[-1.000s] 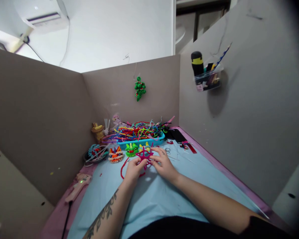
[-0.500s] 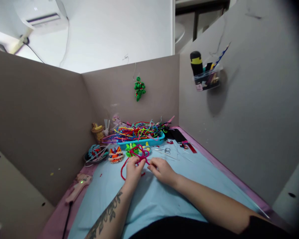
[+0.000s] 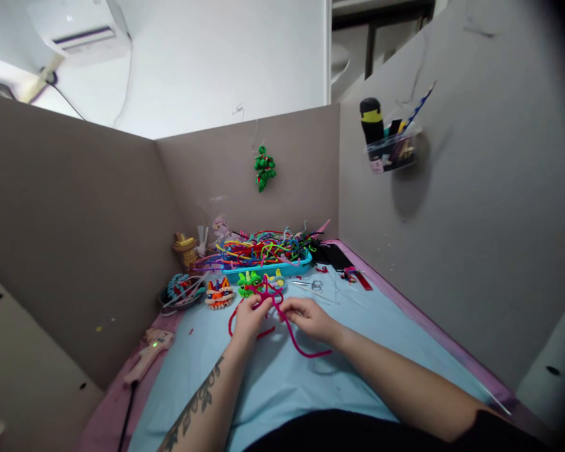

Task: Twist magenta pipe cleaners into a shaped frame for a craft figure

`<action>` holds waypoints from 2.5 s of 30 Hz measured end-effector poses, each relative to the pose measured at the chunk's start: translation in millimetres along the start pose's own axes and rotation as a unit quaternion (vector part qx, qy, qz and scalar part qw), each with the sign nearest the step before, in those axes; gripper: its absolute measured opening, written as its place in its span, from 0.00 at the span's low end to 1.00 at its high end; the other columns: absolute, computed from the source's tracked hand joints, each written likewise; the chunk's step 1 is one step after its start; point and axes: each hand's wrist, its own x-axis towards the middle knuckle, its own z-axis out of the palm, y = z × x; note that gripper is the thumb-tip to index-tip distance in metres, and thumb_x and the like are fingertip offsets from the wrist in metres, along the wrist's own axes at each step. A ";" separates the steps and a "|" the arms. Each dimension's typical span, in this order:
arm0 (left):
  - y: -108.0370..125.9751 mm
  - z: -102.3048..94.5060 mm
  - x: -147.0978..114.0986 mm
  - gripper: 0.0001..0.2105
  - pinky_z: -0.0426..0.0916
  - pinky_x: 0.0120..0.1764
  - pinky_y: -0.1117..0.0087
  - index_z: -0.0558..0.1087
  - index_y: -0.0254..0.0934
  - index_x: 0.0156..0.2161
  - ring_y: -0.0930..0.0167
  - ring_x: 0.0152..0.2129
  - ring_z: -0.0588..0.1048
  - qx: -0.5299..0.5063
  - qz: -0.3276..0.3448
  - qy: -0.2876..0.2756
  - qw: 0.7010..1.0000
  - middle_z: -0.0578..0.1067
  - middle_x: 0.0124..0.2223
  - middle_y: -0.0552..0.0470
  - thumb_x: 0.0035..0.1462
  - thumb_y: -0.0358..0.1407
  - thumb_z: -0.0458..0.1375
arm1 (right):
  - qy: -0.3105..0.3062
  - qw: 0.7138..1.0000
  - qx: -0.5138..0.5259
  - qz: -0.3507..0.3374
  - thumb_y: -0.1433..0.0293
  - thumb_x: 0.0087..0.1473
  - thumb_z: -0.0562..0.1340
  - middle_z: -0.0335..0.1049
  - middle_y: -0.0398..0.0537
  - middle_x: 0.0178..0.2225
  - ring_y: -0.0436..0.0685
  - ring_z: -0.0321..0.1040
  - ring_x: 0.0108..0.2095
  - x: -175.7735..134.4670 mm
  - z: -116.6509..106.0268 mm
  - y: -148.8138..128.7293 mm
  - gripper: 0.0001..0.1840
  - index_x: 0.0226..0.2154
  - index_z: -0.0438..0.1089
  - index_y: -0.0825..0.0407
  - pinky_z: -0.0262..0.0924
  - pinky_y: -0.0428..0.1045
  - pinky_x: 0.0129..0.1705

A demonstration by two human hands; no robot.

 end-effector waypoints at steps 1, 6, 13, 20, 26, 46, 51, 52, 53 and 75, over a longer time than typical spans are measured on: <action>0.7 0.5 -0.7 0.15 0.53 0.22 0.76 0.65 0.34 0.20 0.77 0.17 0.59 -0.025 -0.014 -0.011 1.000 0.61 0.17 0.60 0.46 0.44 0.58 | 0.032 0.999 -0.028 -0.006 0.66 0.54 0.56 0.68 0.44 0.29 0.51 0.64 0.31 0.1 1.2 1.5 0.08 0.32 0.67 0.52 0.59 0.47 0.36; 9.3 4.4 -7.5 0.15 0.54 0.23 0.76 0.68 0.33 0.20 0.78 0.17 0.59 -0.076 -0.035 -0.088 0.993 0.63 0.18 0.59 0.44 0.44 0.61 | 0.097 0.984 -0.132 -0.064 0.70 0.52 0.59 0.66 0.44 0.30 0.51 0.62 0.30 -1.3 6.1 6.4 0.07 0.36 0.66 0.50 0.59 0.47 0.34; 13.4 4.2 -10.4 0.14 0.53 0.21 0.76 0.70 0.32 0.22 0.78 0.16 0.59 -0.062 -0.032 -0.136 0.988 0.64 0.18 0.58 0.44 0.44 0.61 | 0.128 0.962 -0.216 -0.110 0.68 0.52 0.60 0.66 0.47 0.31 0.56 0.61 0.36 -2.3 1.7 2.9 0.04 0.32 0.69 0.49 0.57 0.52 0.41; 15.9 1.8 -11.6 0.14 0.55 0.22 0.76 0.72 0.32 0.23 0.77 0.19 0.62 -0.011 0.005 -0.166 0.986 0.66 0.22 0.55 0.45 0.44 0.60 | 0.118 0.978 -0.173 -0.018 0.70 0.49 0.61 0.64 0.46 0.29 0.55 0.60 0.35 4.3 -4.5 5.2 0.08 0.21 0.69 0.51 0.55 0.50 0.40; 17.9 0.0 -11.8 0.12 0.59 0.28 0.75 0.71 0.33 0.22 0.73 0.23 0.66 0.037 0.049 -0.165 0.984 0.68 0.24 0.53 0.46 0.41 0.60 | 0.101 0.986 -0.127 0.031 0.70 0.50 0.58 0.62 0.43 0.26 0.54 0.60 0.33 5.7 -0.9 10.3 0.11 0.19 0.65 0.52 0.54 0.49 0.38; 20.6 3.3 -14.3 0.08 0.61 0.31 0.72 0.73 0.34 0.20 0.71 0.25 0.68 0.086 0.103 -0.178 0.975 0.70 0.23 0.52 0.44 0.37 0.61 | 0.111 0.986 -0.125 0.027 0.69 0.47 0.61 0.62 0.49 0.46 0.61 0.54 0.52 5.0 -9.7 6.0 0.04 0.23 0.68 0.51 0.46 0.57 0.55; 17.1 1.1 -11.1 0.08 0.63 0.39 0.68 0.74 0.36 0.30 0.67 0.34 0.71 0.056 0.112 -0.125 0.984 0.74 0.33 0.49 0.45 0.39 0.61 | 0.117 0.988 -0.087 0.045 0.62 0.51 0.58 0.64 0.50 0.44 0.61 0.56 0.49 7.3 -11.2 14.8 0.12 0.22 0.67 0.51 0.47 0.59 0.54; 16.3 0.2 -9.9 0.10 0.63 0.41 0.67 0.74 0.37 0.35 0.66 0.38 0.71 0.040 0.103 -0.083 0.990 0.74 0.38 0.48 0.46 0.39 0.60 | 0.133 0.987 -0.078 0.047 0.60 0.52 0.57 0.63 0.51 0.44 0.61 0.57 0.49 7.9 -11.6 17.4 0.14 0.23 0.67 0.51 0.48 0.59 0.54; 15.4 -0.8 -8.6 0.12 0.62 0.43 0.66 0.73 0.38 0.38 0.65 0.40 0.70 0.022 0.091 -0.035 0.995 0.74 0.41 0.47 0.47 0.39 0.59 | 0.152 0.984 -0.072 0.051 0.58 0.53 0.56 0.62 0.51 0.44 0.60 0.57 0.49 8.6 -12.0 20.1 0.15 0.24 0.67 0.52 0.49 0.58 0.54; 15.5 17.9 -19.8 0.32 0.65 0.24 0.73 0.58 0.36 0.56 0.73 0.19 0.70 -0.076 0.037 -0.029 0.996 0.70 0.23 0.57 0.45 0.38 0.61 | 0.228 0.968 -0.037 0.098 0.58 0.48 0.60 0.63 0.52 0.43 0.60 0.61 0.46 4.2 7.3 15.8 0.13 0.24 0.67 0.52 0.53 0.57 0.51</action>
